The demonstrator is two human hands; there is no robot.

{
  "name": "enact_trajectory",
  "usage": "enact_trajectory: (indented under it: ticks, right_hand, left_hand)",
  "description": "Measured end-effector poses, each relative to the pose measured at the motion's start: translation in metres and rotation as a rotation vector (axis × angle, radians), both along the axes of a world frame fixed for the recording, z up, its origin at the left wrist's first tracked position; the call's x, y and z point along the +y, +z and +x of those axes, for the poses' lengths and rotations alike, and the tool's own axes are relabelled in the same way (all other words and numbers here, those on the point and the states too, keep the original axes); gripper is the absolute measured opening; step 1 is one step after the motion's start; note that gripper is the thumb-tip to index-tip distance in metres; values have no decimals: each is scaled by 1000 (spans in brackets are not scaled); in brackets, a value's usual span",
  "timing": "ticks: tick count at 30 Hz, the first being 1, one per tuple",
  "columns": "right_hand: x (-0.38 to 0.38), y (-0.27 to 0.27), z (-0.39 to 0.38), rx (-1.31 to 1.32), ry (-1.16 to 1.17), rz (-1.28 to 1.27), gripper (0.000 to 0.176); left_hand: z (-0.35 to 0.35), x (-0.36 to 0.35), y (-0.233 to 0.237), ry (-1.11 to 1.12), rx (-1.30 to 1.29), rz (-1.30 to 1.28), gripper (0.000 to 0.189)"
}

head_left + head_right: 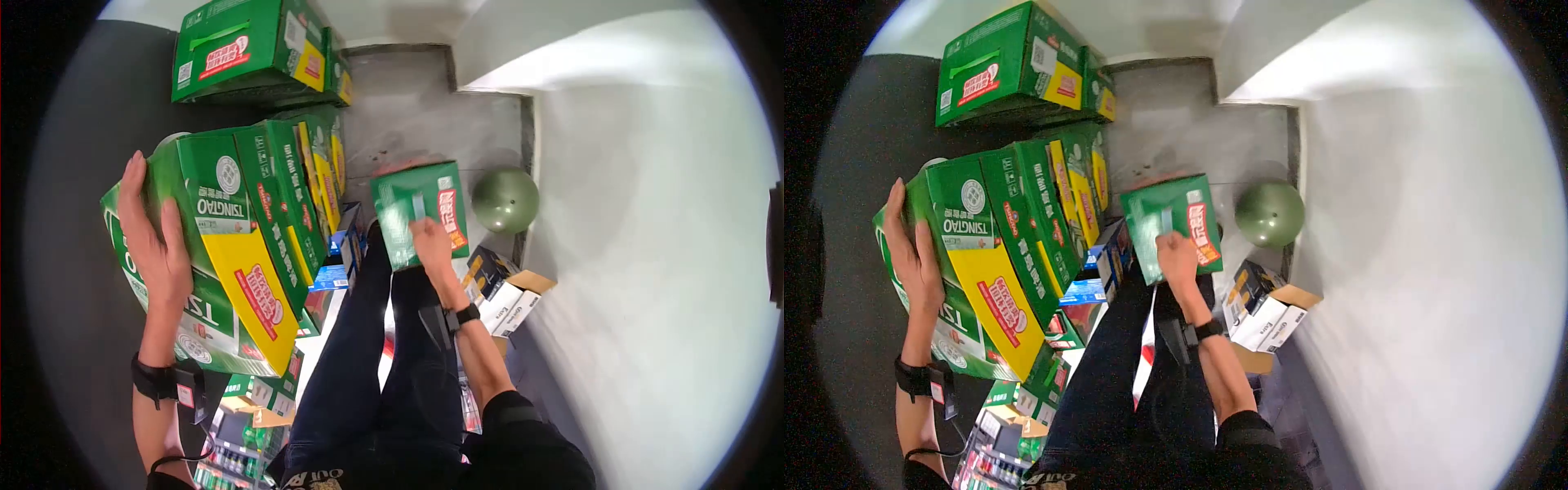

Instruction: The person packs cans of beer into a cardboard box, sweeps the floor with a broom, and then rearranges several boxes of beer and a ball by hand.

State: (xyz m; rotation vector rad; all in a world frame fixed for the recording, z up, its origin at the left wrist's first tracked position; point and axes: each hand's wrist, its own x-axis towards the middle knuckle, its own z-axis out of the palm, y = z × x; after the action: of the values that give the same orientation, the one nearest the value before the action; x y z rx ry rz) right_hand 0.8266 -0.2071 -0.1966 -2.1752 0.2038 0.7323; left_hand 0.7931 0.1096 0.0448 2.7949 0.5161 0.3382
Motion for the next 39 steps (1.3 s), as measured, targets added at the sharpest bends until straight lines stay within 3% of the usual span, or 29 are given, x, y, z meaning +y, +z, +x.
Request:
enact_trajectory:
  ticks: [5,10,13,18,20,23,26,28,30,31,32,34,35,37,39]
  right_hand:
    - [-48,9,-51,98,-2,24,29]
    - [-99,-22,-100,221,71,-181,29]
    - [-133,-59,-148,188,-51,-103,28]
    - [-153,-64,-178,186,-337,-15,24]
    - [-162,-68,-193,239,-389,5,31]
    - [-192,-114,-225,191,-350,-137,35]
    - [-206,-110,-225,280,-393,-109,37]
    - [-230,-142,-243,225,-316,-275,39]
    - [-231,-106,-248,43,-284,-282,41]
    - [-231,-66,-241,95,-188,-261,42]
    - [-239,-65,-255,84,-265,-262,41]
    - [-262,-49,-298,-35,-124,-339,37]
    - [-275,-42,-322,-26,-139,-359,37]
    - [-293,-22,-378,301,64,-425,29]
    - [-272,3,-390,211,167,-520,24]
  left_hand:
    - [-2,1,-1,-28,-12,43,43]
    - [-6,5,-7,5,-28,6,40]
    - [-7,6,-8,-1,-35,29,41]
    - [-9,9,-11,-6,-40,67,42]
    - [-10,12,-10,-30,-40,40,42]
    - [-8,24,-13,-21,-32,45,43]
    - [-10,34,-15,-51,-12,78,44]
    - [-8,38,-16,-60,-42,60,45]
    - [-8,39,-18,-34,-51,104,44]
    - [-8,47,-20,-71,-59,143,45]
    - [-7,50,-21,-109,-60,178,45]
    - [-7,53,-20,-135,-53,98,48]
    - [-5,61,-23,-145,-48,122,48]
    - [-4,77,-27,-153,-24,170,50]
    - [-2,83,-26,-136,23,134,52]
